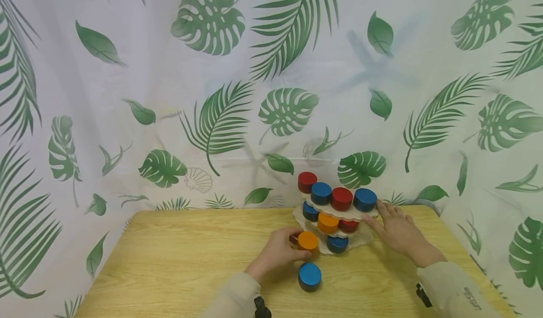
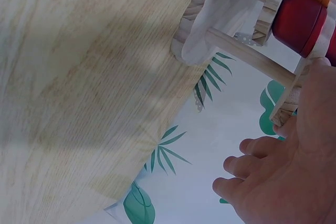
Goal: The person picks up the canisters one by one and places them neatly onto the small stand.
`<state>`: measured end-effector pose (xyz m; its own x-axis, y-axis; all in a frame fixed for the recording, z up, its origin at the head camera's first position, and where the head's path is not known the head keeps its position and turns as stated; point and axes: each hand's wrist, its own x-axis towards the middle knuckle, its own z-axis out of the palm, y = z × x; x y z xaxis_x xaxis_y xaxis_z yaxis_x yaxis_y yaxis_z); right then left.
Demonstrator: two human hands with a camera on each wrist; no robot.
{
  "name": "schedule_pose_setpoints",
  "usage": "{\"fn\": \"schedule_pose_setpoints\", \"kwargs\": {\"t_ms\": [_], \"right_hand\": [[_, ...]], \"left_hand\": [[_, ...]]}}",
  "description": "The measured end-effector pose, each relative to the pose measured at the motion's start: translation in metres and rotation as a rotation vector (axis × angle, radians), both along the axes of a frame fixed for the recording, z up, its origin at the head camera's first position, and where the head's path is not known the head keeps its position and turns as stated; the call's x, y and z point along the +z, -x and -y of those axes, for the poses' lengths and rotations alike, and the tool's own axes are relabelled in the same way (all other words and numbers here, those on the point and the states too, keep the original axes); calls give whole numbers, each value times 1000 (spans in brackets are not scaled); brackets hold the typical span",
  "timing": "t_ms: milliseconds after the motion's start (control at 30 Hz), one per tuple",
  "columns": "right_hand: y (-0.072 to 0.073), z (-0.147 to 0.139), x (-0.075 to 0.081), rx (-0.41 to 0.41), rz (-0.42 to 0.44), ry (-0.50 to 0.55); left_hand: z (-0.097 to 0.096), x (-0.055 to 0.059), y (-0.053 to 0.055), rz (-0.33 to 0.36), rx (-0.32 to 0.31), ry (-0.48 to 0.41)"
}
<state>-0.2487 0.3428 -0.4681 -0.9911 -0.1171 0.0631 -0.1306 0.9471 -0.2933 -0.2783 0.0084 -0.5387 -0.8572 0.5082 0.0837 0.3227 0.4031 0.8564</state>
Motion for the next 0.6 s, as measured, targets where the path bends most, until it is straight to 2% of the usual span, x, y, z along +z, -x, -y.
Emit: {"fn": "schedule_pose_setpoints", "kwargs": {"t_ms": [267, 600], "right_hand": [[0, -1, -2, -2, -5, -2], [0, 0, 0, -1, -5, -3]], "left_hand": [[-14, -1, 2, -34, 2, 22], [-23, -6, 7, 37, 20, 21]]}}
